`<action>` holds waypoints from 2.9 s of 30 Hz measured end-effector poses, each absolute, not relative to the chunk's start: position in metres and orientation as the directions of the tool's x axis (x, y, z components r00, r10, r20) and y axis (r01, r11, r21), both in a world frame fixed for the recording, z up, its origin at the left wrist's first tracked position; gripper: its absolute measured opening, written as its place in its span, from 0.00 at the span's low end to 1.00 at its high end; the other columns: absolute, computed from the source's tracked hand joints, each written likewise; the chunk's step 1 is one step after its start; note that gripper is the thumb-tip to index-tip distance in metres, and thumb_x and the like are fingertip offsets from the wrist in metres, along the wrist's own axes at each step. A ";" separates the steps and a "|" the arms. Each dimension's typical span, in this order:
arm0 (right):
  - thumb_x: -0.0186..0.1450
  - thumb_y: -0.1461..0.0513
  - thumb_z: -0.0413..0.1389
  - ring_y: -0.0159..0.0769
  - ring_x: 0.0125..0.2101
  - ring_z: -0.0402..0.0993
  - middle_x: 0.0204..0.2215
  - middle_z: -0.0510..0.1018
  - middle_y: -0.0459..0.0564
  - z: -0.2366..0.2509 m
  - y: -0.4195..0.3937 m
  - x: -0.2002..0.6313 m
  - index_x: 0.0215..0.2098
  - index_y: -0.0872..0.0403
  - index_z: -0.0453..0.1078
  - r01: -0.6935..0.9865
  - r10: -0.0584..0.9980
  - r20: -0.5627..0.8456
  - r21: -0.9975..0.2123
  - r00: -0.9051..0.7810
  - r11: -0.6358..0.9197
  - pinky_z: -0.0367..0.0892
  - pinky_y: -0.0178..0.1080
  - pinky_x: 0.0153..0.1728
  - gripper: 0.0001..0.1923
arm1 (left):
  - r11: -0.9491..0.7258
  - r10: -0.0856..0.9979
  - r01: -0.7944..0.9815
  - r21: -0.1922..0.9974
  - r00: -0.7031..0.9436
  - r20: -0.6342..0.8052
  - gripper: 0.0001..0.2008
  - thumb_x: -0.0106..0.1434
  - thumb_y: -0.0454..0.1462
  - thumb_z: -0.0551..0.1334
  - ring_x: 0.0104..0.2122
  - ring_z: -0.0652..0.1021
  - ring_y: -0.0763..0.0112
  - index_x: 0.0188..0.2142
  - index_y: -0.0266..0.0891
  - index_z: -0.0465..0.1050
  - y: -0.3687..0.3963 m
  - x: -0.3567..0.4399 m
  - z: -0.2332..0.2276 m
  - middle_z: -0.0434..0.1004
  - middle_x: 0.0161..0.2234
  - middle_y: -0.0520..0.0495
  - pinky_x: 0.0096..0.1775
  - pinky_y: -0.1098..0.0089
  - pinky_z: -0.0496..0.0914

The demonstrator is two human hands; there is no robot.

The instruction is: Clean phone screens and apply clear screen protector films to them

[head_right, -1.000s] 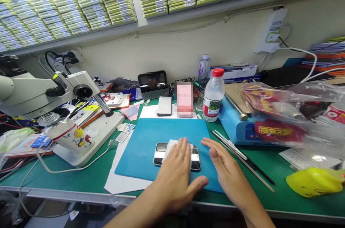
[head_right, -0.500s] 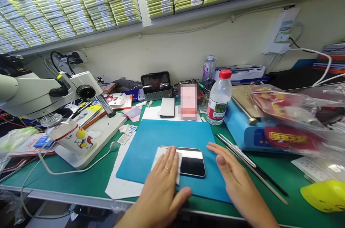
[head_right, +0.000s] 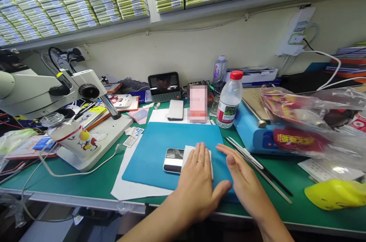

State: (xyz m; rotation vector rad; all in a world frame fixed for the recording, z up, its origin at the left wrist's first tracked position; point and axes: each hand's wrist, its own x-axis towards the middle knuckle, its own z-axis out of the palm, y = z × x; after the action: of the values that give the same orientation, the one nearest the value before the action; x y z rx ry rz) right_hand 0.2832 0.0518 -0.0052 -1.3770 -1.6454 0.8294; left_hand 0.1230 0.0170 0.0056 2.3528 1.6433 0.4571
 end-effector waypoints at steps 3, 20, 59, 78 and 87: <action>0.68 0.37 0.43 0.52 0.62 0.68 0.59 0.76 0.53 -0.003 0.050 0.282 0.52 0.47 0.75 0.428 0.985 0.168 -0.887 -0.047 0.172 0.56 0.58 0.65 0.33 | -0.396 0.918 0.854 0.337 0.374 0.131 0.43 0.73 0.56 0.42 0.71 0.46 0.47 0.69 0.17 0.50 0.015 0.136 0.008 0.43 0.70 0.26 0.69 0.51 0.52; 0.69 0.38 0.41 0.51 0.62 0.66 0.60 0.75 0.51 0.003 0.045 0.278 0.53 0.46 0.75 0.452 0.989 0.138 -0.880 -0.051 0.146 0.55 0.57 0.66 0.33 | -0.194 0.979 0.957 0.216 0.177 0.097 0.41 0.74 0.56 0.42 0.71 0.45 0.49 0.70 0.21 0.47 0.007 0.053 -0.002 0.40 0.71 0.28 0.68 0.49 0.53; 0.68 0.37 0.43 0.51 0.60 0.70 0.57 0.78 0.54 0.000 0.046 0.280 0.52 0.48 0.76 0.414 0.976 0.209 -0.885 -0.055 0.213 0.59 0.58 0.64 0.33 | -0.304 0.952 0.902 0.305 0.274 0.139 0.48 0.71 0.61 0.39 0.70 0.47 0.45 0.69 0.18 0.50 0.015 0.123 0.003 0.43 0.70 0.25 0.68 0.49 0.53; 0.68 0.38 0.44 0.52 0.61 0.68 0.59 0.77 0.51 0.004 0.045 0.282 0.51 0.46 0.76 0.438 0.985 0.161 -0.883 -0.055 0.169 0.56 0.57 0.65 0.31 | -0.206 0.978 0.944 0.259 0.192 0.078 0.41 0.74 0.55 0.43 0.71 0.45 0.50 0.71 0.23 0.46 -0.005 0.052 -0.001 0.39 0.71 0.31 0.68 0.49 0.53; 0.68 0.37 0.43 0.53 0.60 0.70 0.57 0.78 0.54 -0.003 0.048 0.283 0.52 0.48 0.76 0.430 0.980 0.190 -0.881 -0.062 0.198 0.58 0.57 0.65 0.34 | -0.357 0.934 0.882 0.308 0.333 0.131 0.48 0.71 0.61 0.42 0.70 0.46 0.45 0.70 0.18 0.48 0.009 0.123 0.005 0.42 0.70 0.24 0.68 0.51 0.53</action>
State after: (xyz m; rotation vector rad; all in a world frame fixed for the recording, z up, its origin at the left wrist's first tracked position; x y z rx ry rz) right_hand 0.2826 0.0483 -0.0028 -1.3581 -1.6318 0.8222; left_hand 0.1227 0.0090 0.0051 2.4109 1.6626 0.4265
